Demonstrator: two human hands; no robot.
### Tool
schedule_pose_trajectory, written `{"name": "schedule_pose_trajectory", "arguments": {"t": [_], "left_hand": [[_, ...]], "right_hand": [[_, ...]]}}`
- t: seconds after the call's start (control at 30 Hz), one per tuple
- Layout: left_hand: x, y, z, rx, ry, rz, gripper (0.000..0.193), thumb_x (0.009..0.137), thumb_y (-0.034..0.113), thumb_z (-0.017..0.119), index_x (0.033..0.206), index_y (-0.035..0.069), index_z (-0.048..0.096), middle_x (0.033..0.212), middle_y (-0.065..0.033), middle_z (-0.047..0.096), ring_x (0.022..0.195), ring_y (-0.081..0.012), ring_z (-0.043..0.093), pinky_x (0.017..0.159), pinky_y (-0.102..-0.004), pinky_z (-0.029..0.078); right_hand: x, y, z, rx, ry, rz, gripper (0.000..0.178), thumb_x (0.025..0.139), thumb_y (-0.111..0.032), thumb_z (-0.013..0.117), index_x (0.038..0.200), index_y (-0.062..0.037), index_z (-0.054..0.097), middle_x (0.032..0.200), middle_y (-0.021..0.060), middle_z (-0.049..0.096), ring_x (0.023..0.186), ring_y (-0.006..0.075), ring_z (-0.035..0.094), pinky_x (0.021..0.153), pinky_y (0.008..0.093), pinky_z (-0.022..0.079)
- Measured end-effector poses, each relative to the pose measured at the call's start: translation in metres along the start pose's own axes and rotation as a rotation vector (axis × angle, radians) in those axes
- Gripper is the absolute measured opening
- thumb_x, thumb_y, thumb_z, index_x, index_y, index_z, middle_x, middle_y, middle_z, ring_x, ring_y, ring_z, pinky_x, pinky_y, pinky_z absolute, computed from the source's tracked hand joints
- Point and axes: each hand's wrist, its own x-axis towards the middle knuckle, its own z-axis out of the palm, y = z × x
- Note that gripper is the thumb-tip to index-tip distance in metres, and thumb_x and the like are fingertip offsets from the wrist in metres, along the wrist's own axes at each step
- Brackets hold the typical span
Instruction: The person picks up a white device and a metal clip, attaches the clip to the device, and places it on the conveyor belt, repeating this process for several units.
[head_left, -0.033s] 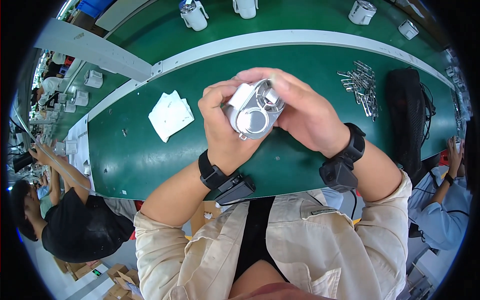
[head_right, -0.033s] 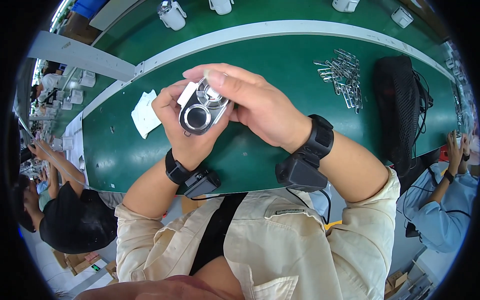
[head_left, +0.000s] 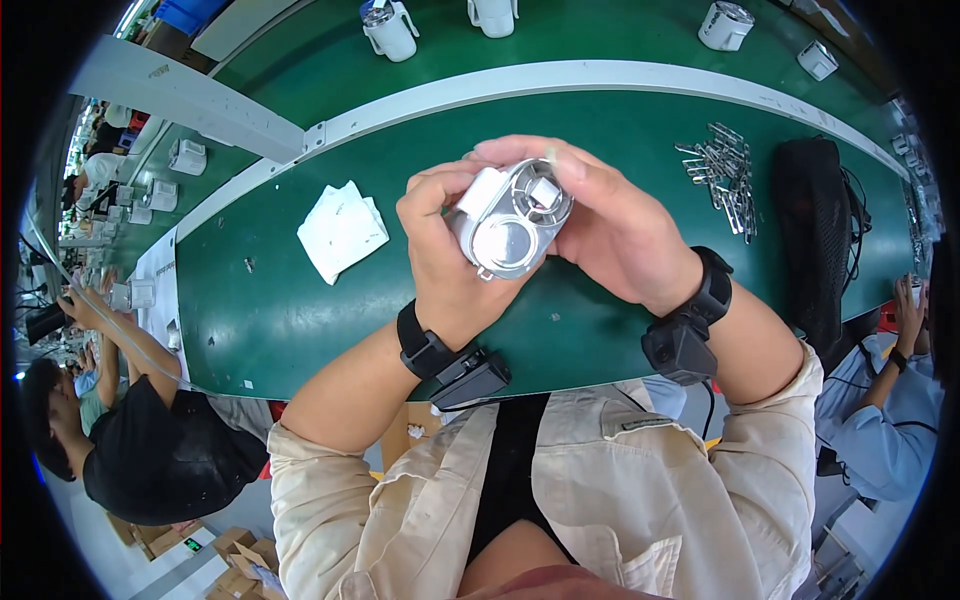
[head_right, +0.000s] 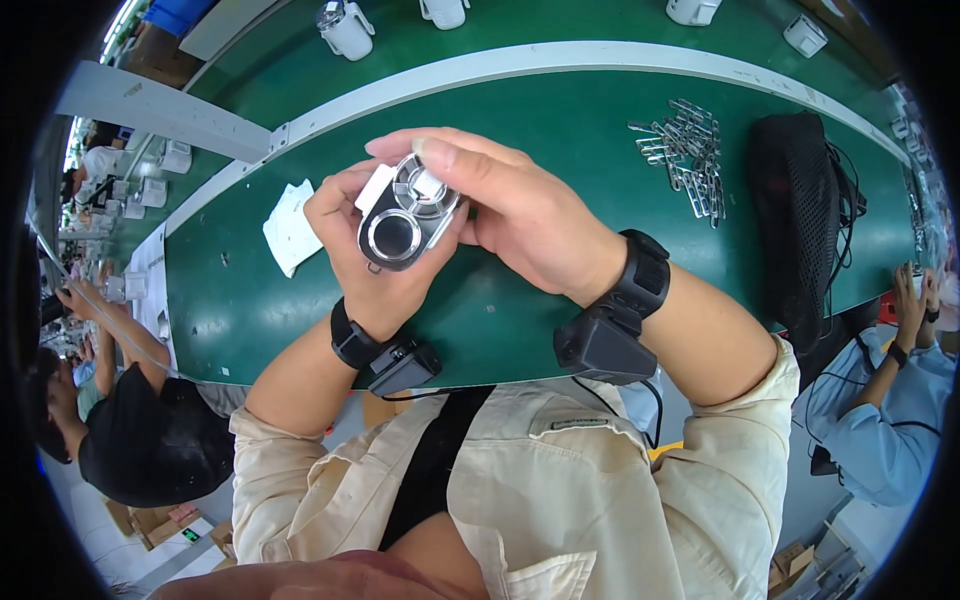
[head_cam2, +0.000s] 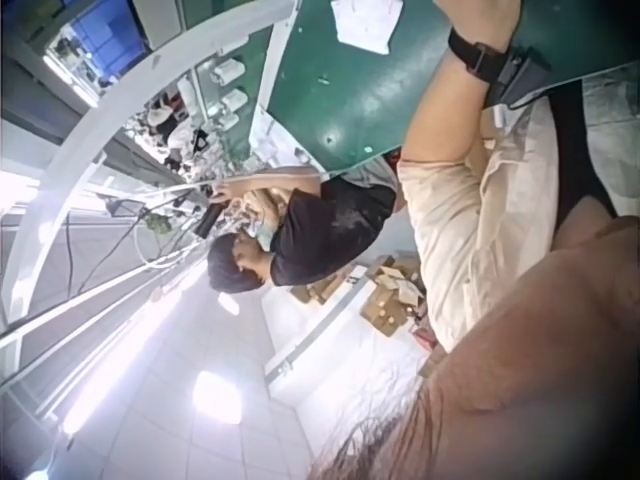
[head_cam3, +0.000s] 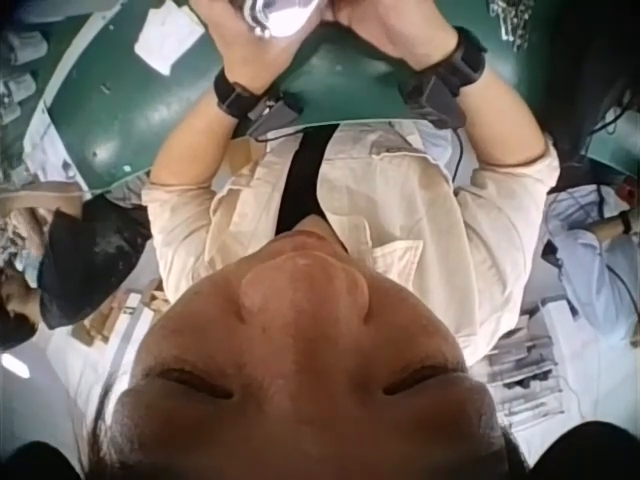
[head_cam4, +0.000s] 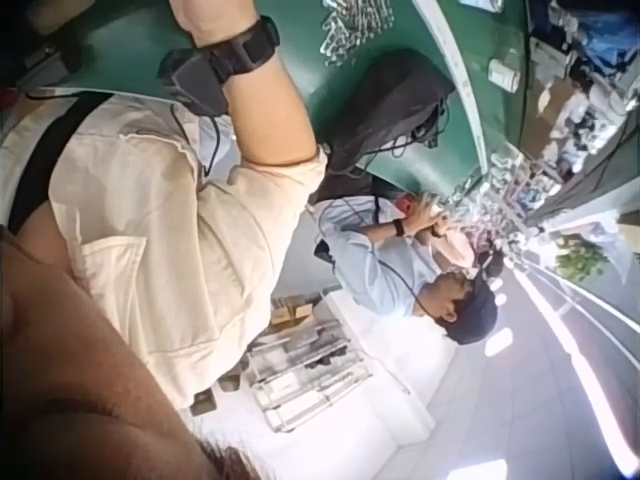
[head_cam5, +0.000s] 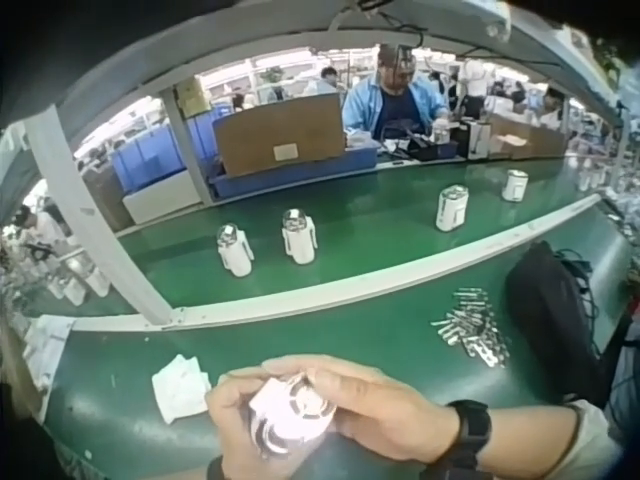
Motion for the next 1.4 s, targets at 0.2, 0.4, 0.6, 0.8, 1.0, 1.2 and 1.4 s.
{"name": "schedule_pose_trajectory", "arguments": {"t": [0.2, 0.4, 0.6, 0.8, 1.0, 1.2, 1.4], "left_hand": [[0.002, -0.002, -0.001, -0.072, 0.01, 0.056, 0.076, 0.062, 0.006, 0.087, 0.117, 0.005, 0.034, 0.112, -0.0175, 0.048, 0.101, -0.0289, 0.056, 0.08, -0.0372, 0.05], [0.002, 0.001, -0.003, 0.002, 0.001, 0.138, 0.077, 0.063, 0.005, 0.087, 0.118, 0.006, 0.033, 0.114, -0.0179, 0.048, 0.102, -0.0287, 0.056, 0.082, -0.0375, 0.05], [0.003, -0.002, -0.001, -0.064, -0.024, 0.114, 0.077, 0.062, 0.006, 0.088, 0.117, 0.006, 0.034, 0.114, -0.0186, 0.048, 0.1, -0.0284, 0.056, 0.082, -0.036, 0.05], [0.005, -0.002, -0.006, -0.138, 0.029, 0.099, 0.076, 0.061, 0.008, 0.089, 0.115, 0.006, 0.035, 0.113, -0.0174, 0.049, 0.1, -0.0298, 0.058, 0.08, -0.0367, 0.051], [0.007, -0.009, -0.018, -0.107, 0.153, 0.322, 0.068, 0.063, 0.012, 0.088, 0.111, 0.006, 0.041, 0.109, -0.0152, 0.051, 0.102, -0.0298, 0.059, 0.079, -0.0378, 0.052], [0.0, -0.016, -0.024, -0.1, 0.219, 0.464, 0.08, 0.065, 0.024, 0.089, 0.122, 0.006, 0.037, 0.114, -0.0146, 0.049, 0.106, -0.0305, 0.057, 0.084, -0.0394, 0.052], [-0.002, -0.008, -0.04, 0.049, 0.03, 0.399, 0.083, 0.064, 0.032, 0.09, 0.125, 0.005, 0.041, 0.117, -0.0134, 0.048, 0.108, -0.032, 0.056, 0.09, -0.0438, 0.052]], "right_hand": [[-0.002, 0.0, 0.003, -0.166, 0.003, -0.024, 0.046, 0.097, -0.023, 0.053, 0.136, 0.0001, 0.047, 0.131, 0.0134, 0.054, 0.118, 0.0215, 0.054, 0.102, 0.0365, 0.043], [-0.003, -0.002, -0.003, -0.348, -0.119, -0.115, 0.046, 0.096, -0.022, 0.055, 0.135, 0.0004, 0.047, 0.137, 0.0146, 0.05, 0.119, 0.0227, 0.054, 0.101, 0.0366, 0.043], [-0.005, -0.004, 0.0, -0.288, -0.024, -0.057, 0.05, 0.094, -0.027, 0.057, 0.135, 0.0012, 0.048, 0.136, 0.0138, 0.051, 0.12, 0.023, 0.053, 0.103, 0.0368, 0.041], [-0.004, -0.019, 0.014, -0.184, -0.034, 0.04, 0.063, 0.092, -0.037, 0.059, 0.139, 0.0018, 0.044, 0.139, 0.0142, 0.047, 0.126, 0.0252, 0.048, 0.106, 0.0372, 0.037], [-0.003, 0.001, 0.02, -0.702, -0.157, -0.347, 0.074, 0.085, -0.039, 0.068, 0.141, 0.0028, 0.041, 0.144, 0.0192, 0.04, 0.132, 0.0293, 0.041, 0.108, 0.039, 0.034], [-0.003, 0.007, 0.021, -0.984, -0.233, -0.521, 0.086, 0.074, -0.033, 0.081, 0.14, 0.005, 0.04, 0.144, 0.0247, 0.038, 0.132, 0.0323, 0.042, 0.107, 0.0407, 0.037], [-0.003, 0.009, 0.026, -1.066, -0.138, -0.576, 0.083, 0.069, -0.028, 0.084, 0.136, 0.0019, 0.046, 0.135, 0.0222, 0.05, 0.123, 0.033, 0.053, 0.101, 0.0388, 0.043]]}}
